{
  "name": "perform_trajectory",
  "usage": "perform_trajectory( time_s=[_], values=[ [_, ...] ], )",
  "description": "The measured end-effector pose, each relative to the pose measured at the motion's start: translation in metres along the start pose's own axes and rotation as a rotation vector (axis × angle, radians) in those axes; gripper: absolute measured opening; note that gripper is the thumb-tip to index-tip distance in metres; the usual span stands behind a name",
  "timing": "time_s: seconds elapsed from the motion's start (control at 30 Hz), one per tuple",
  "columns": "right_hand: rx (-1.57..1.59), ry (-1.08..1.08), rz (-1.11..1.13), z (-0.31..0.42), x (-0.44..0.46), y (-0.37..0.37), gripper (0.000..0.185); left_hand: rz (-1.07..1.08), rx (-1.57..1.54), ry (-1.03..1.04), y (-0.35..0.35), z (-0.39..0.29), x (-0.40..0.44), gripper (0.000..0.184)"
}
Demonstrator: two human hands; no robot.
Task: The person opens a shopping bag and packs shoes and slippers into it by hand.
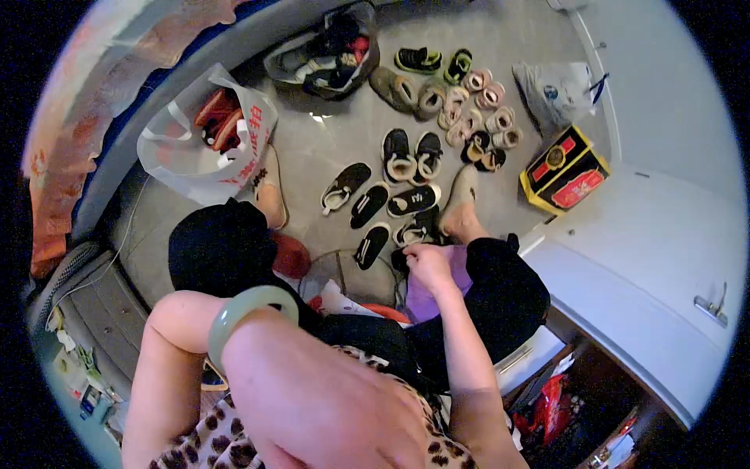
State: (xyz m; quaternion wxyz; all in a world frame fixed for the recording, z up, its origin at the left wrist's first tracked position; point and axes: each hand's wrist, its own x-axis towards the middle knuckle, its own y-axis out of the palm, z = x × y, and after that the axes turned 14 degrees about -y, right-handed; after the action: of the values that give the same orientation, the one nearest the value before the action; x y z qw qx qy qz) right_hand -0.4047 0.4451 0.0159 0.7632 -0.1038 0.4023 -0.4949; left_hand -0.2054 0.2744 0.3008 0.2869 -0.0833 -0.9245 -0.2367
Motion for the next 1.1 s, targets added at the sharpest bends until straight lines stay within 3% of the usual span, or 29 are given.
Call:
perform_trajectory(
  time_s=[0.07,0.17,0.37,0.7,0.83,0.97,1.0,1.03,1.1],
  values=[
    [0.074,0.069,0.136,0.001,-0.013,0.018,0.026,-0.007,-0.097,0.02,0.012,0.016,0.01,0.041],
    [0.094,-0.023,0.159,-0.009,-0.016,0.043,0.026,-0.077,-0.166,0.026,0.019,0.038,0.018,0.042],
    [0.133,-0.046,0.138,-0.019,0.003,0.056,0.026,-0.076,-0.203,-0.023,0.013,0.058,0.025,0.044],
    [0.118,0.039,0.087,-0.055,0.048,0.06,0.024,-0.127,-0.513,0.158,0.018,0.073,0.024,0.046],
    [0.106,0.04,0.185,-0.054,0.063,0.074,0.024,-0.147,-0.504,0.082,0.015,0.068,0.011,0.041],
    [0.243,0.118,0.23,-0.066,0.076,0.119,0.027,-0.116,-0.14,-0.328,-0.003,0.056,-0.002,0.037],
    [0.243,0.044,0.2,-0.068,0.083,0.134,0.027,-0.17,-0.088,-0.377,-0.004,0.057,-0.006,0.037],
    [0.246,-0.02,0.169,-0.066,0.09,0.145,0.029,-0.223,-0.039,-0.425,-0.004,0.059,-0.011,0.038],
    [0.312,0.081,0.193,-0.047,0.108,0.152,0.046,-0.247,-0.013,-0.54,-0.008,0.062,-0.016,0.039]
  ],
)
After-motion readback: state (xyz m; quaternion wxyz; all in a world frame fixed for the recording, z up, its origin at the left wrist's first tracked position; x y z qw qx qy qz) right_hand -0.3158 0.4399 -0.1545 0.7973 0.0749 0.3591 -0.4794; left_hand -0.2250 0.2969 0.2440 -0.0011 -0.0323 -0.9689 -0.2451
